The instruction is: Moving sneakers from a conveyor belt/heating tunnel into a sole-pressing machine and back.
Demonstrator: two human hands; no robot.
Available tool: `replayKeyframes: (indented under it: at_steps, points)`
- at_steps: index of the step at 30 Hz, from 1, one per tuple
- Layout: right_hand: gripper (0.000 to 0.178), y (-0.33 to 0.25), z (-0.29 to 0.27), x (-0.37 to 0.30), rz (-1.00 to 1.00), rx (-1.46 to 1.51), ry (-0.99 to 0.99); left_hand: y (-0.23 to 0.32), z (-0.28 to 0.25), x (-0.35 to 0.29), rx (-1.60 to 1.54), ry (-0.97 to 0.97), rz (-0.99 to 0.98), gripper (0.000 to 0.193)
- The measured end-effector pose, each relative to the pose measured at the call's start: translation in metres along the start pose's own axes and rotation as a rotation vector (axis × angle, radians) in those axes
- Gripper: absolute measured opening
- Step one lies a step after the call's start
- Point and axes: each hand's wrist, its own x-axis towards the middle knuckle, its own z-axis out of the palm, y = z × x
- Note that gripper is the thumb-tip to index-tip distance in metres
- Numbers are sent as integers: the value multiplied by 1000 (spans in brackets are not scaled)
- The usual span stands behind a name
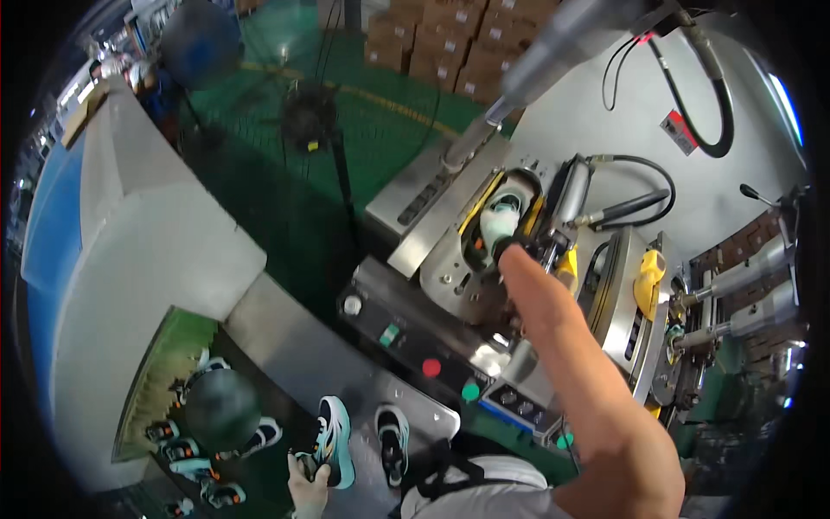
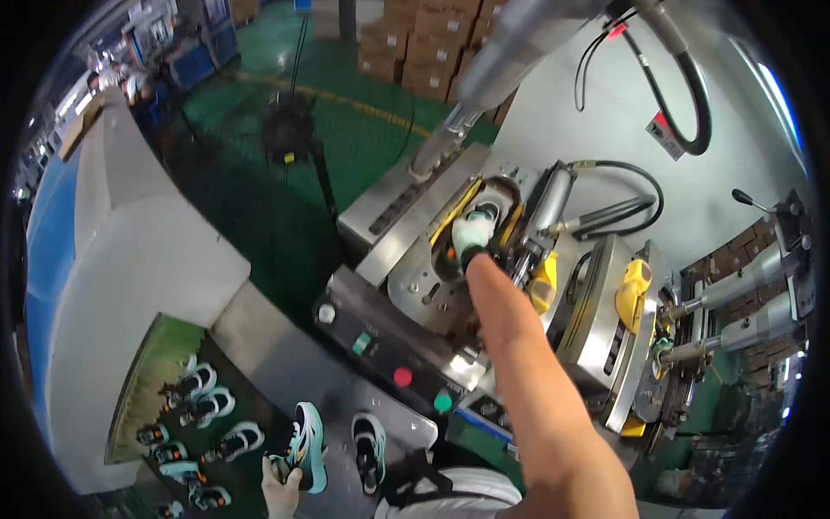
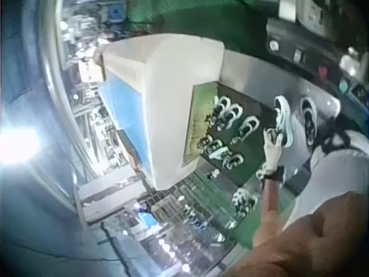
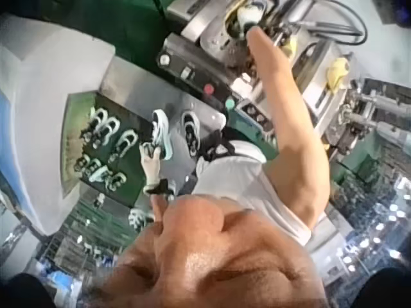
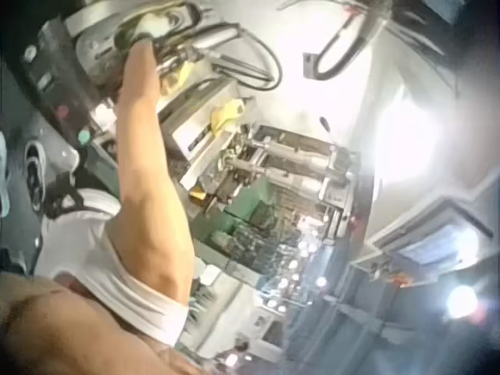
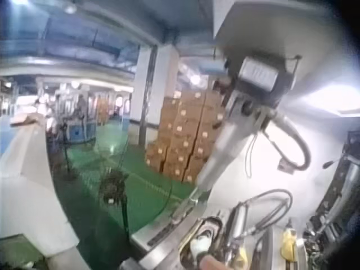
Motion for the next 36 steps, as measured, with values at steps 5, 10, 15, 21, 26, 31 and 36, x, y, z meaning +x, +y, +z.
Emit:
replayKeyframes:
  at_steps: [5,10,15,21,26,31,36]
  points:
    - [36,23,-13,32,-674,-847,-396,-176,71,-39,13,258,-207,83]
    - [43,-8,-93,-21,-1159,-447,-599,-167,107,-44,86,512,-86,35]
    - [48,-6,-176,-298,-746,405,-401,-184,133,-25,275,461,-272,76]
    - [116,196,-121,-357,-1160,-1233,-315,-177,132,-17,55,556,-14,55]
    - [101,202,-113,-459,-1079,-516,-687,-207,101,2,37,272,175,55]
    - [70,224,-43,-612,86,-54,-636,-220,88,23,62,189,256,58]
    - [38,214,-67,-590,306,507,-574,-197,66,63,-227,-313,-149,29]
